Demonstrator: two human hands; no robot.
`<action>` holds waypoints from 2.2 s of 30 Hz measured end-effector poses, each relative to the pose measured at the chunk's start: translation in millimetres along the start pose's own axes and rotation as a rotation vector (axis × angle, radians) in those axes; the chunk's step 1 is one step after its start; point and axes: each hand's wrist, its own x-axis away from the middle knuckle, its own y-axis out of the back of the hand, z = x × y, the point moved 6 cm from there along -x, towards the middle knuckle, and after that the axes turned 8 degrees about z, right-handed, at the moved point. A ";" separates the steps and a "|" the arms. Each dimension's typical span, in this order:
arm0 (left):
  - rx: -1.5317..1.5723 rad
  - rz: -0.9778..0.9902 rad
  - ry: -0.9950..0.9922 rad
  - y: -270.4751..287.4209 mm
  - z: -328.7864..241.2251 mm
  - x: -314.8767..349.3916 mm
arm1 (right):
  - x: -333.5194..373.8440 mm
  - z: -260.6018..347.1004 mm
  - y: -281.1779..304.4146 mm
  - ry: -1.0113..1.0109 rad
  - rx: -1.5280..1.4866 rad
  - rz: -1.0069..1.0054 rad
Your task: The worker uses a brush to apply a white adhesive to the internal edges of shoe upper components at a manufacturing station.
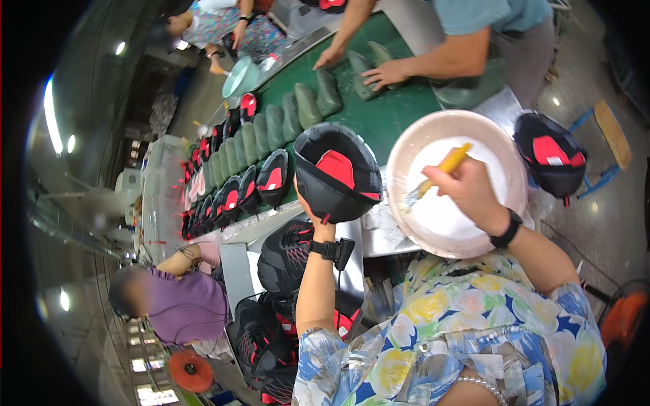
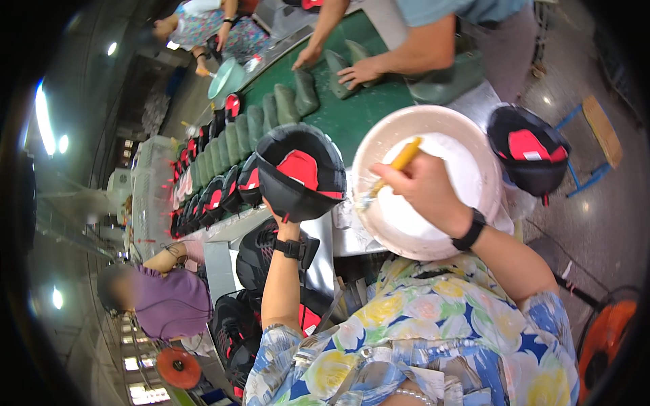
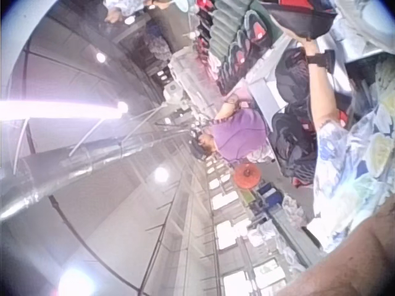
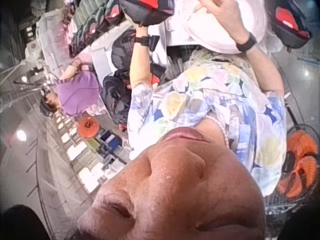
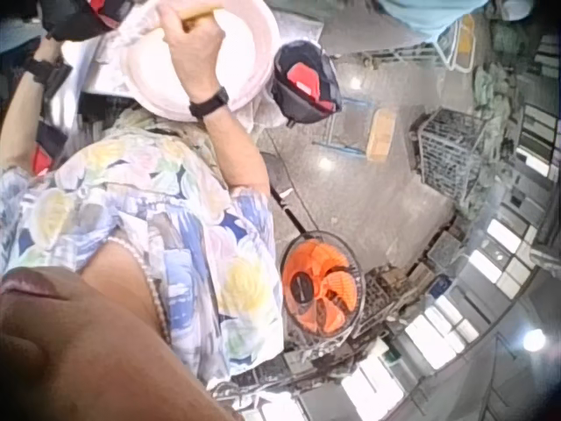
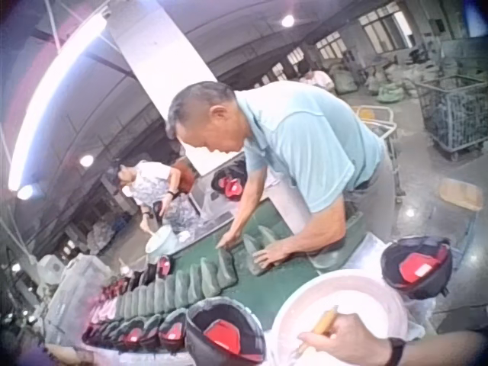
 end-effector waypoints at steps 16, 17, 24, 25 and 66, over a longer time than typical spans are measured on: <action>0.715 -0.625 0.928 19.1 86.3 -42.9 | -5.2 -54.8 50.2 -0.258 0.050 0.003; 0.683 -0.620 0.907 12.0 75.8 -46.2 | -6.3 -56.5 51.0 -0.267 0.054 0.005; 0.223 -0.592 0.989 52.9 112.1 -42.3 | -14.8 -51.4 17.7 -0.223 0.158 0.189; 0.179 -0.426 1.005 52.3 105.7 -50.0 | -14.7 -51.5 17.8 -0.202 0.225 0.209; -0.179 0.587 0.368 -77.4 -152.7 2.2 | -20.2 6.5 75.0 0.302 0.505 0.290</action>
